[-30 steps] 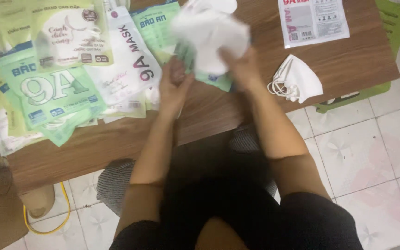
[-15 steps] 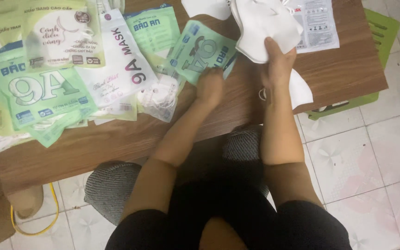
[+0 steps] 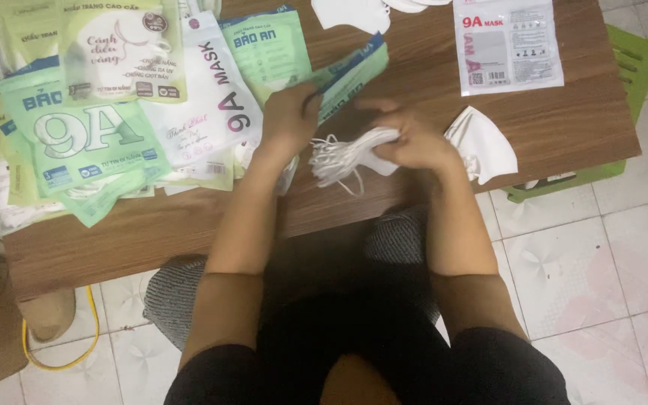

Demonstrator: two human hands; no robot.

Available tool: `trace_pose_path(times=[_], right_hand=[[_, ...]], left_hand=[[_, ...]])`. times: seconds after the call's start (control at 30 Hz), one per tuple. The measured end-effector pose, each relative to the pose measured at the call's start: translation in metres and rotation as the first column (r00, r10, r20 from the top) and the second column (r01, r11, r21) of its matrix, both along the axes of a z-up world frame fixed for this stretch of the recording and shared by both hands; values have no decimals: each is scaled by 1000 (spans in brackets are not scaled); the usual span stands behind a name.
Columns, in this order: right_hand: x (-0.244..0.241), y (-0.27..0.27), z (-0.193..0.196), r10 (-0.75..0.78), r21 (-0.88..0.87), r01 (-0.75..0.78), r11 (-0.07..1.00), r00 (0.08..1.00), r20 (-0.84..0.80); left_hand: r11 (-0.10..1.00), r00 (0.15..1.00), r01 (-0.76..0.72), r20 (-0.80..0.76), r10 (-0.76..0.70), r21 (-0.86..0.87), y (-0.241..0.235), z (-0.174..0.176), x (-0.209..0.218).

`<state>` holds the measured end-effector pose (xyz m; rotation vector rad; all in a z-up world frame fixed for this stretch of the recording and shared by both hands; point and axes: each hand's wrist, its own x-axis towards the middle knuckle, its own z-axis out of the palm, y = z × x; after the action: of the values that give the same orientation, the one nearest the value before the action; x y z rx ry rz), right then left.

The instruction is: The person sits at a table and repeatedly picks up white face masks, folds them, and places them into small plastic packaging. They handle the masks and packaging by hand, stacking the filled packages on the table.

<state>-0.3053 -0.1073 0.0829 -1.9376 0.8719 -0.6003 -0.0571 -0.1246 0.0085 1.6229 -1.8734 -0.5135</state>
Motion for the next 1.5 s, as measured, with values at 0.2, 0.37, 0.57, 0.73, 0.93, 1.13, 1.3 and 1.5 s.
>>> trace_pose_path(times=[0.2, 0.37, 0.57, 0.73, 0.93, 1.13, 1.3, 1.5], right_hand=[[6, -12, -44, 110, -280, -84, 956, 991, 80], [20, 3, -23, 14, -227, -51, 973, 987, -160], [19, -2, -18, 151, -71, -163, 984, 976, -155], [-17, -31, -114, -21, 339, -19, 941, 993, 116], [-15, -41, -93, -506, 658, 186, 730, 793, 338], [-19, -51, -97, -591, 659, 238, 714, 709, 385], [-20, -59, -97, -722, 739, 163, 653, 428, 543], [5, -21, -33, -730, 374, 626, 684, 575, 370]], left_hand=[[991, 991, 132, -1, -132, -38, 19, 22, 10], [992, 994, 87, -53, -92, -94, 22, 17, 5], [932, 987, -77, 105, 122, -354, 22, -6, 3], [869, 966, -96, 164, 198, -486, 25, -30, 1], [860, 988, -90, 61, 139, -502, 44, -35, -4], [833, 975, -178, 18, 220, -523, 38, -31, -10], [811, 964, -243, -38, 264, -533, 30, -35, -16], [947, 968, -236, -138, 210, -219, 22, -27, -21]])
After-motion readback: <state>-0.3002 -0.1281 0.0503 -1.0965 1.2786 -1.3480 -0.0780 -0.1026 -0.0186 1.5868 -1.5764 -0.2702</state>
